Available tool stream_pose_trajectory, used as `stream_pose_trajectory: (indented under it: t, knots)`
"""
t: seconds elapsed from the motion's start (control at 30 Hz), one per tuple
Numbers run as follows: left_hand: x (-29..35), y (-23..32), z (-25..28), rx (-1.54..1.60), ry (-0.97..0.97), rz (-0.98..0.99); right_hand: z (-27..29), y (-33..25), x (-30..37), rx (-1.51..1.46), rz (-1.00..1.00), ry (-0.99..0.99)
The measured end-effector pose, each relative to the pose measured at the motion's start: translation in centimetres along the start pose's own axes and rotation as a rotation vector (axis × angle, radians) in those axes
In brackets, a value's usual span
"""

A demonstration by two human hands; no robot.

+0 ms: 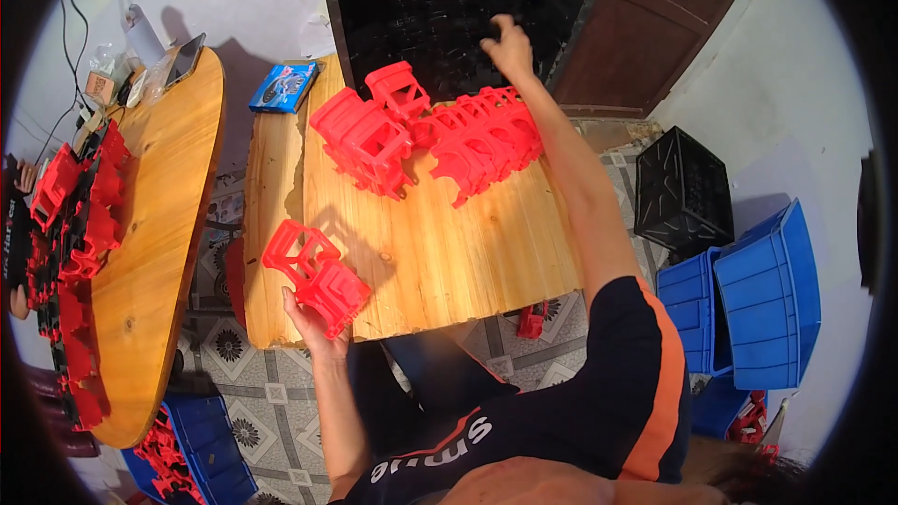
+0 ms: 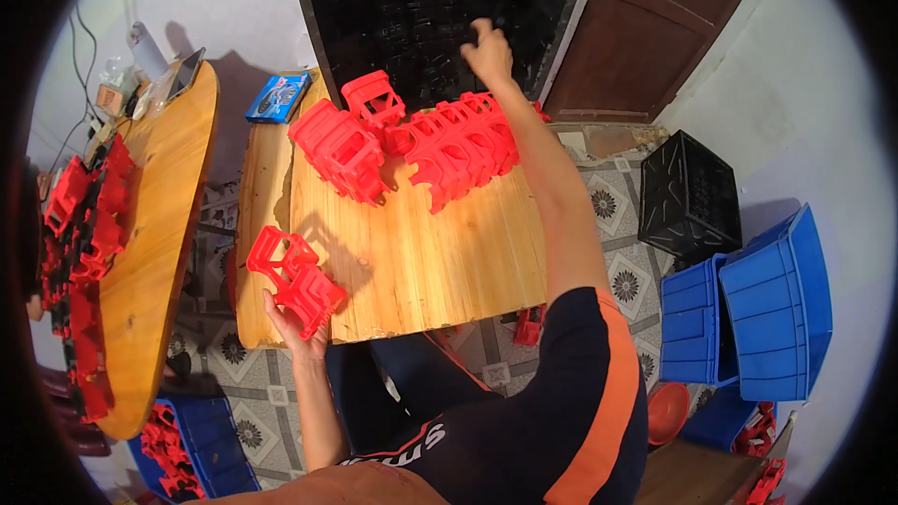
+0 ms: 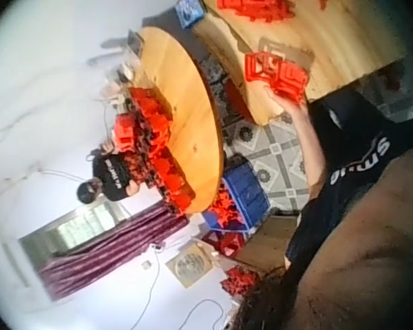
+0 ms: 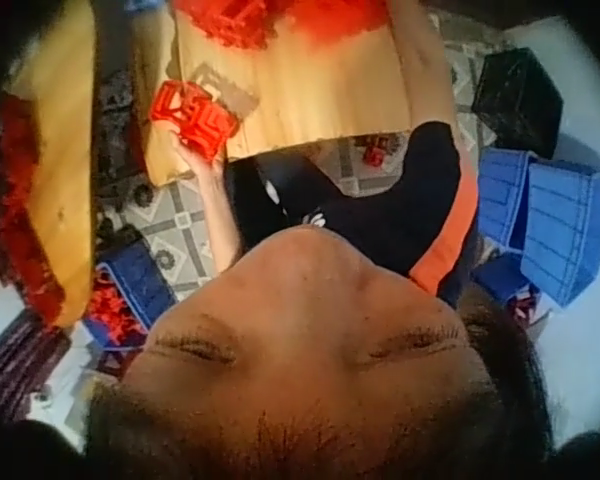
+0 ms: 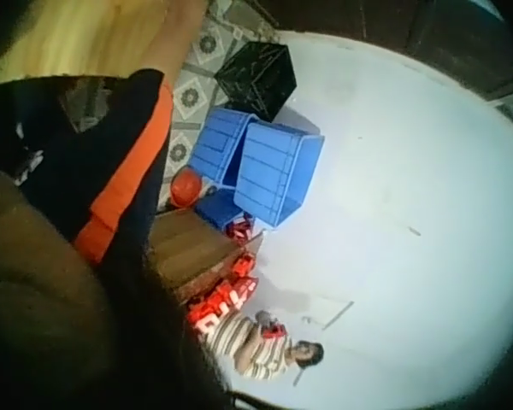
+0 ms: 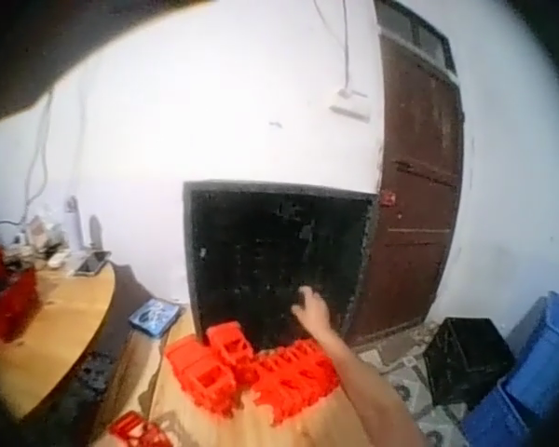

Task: The person assembles toy cars by hand, fitting plastic inserts into toy car shells.

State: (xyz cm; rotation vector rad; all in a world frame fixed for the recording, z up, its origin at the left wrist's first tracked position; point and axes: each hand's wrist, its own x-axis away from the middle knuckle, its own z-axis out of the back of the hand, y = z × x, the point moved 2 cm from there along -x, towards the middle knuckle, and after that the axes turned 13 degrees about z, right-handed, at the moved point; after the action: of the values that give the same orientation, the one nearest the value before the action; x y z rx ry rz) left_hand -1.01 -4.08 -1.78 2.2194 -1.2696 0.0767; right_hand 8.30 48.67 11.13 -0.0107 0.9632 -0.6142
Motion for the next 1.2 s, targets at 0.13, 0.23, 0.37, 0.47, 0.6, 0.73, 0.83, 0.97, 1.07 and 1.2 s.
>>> stream_pose_trajectory:
  t: [0.13, 0.23, 0.37, 0.47, 0.6, 0.73, 0.83, 0.97, 1.07, 1.2]
  knots:
    - [1.2, 1.1, 0.0, -0.019, -0.010, -0.012, 4.2, -4.9, 4.9, -0.163, 0.243, 0.096]
    - [1.6, 1.1, -0.3, -0.011, 0.022, -0.051, 6.9, 0.8, 3.7, 0.018, 0.038, 0.630]
    - [-1.0, -0.2, 0.2, 0.050, -0.082, 0.076, 4.8, 14.9, 2.1, -0.914, -0.444, 0.425]
    - [0.2, 0.4, 0.7, 0.020, 0.013, 0.013, 2.2, 9.4, 2.9, -1.100, -0.541, 0.299]
    - [0.3, 0.6, -0.2, -0.006, -0.004, 0.040, 2.5, 8.6, 4.1, -0.799, -0.303, 0.333]
    - [-0.2, 0.6, -0.1, -0.008, 0.009, 0.017, 2.0, 7.1, 2.6, -0.808, -0.352, 0.530]
    - [-0.5, 0.5, -0.3, 0.039, 0.016, 0.014, 0.5, 8.7, 1.3, -0.682, -0.459, 0.659]
    - [-0.7, 0.0, -1.4, -0.001, -0.012, 0.035, 0.6, 7.5, 3.8, -0.321, -0.567, 0.668]
    - [0.5, 0.6, 0.2, 0.043, 0.072, 0.002, 1.7, 1.0, 3.1, -0.411, -0.618, 0.710]
    - [-0.6, 0.0, -0.8, -0.011, -0.019, -0.001, 0.3, 3.6, 5.2, -0.508, -0.610, 0.676]
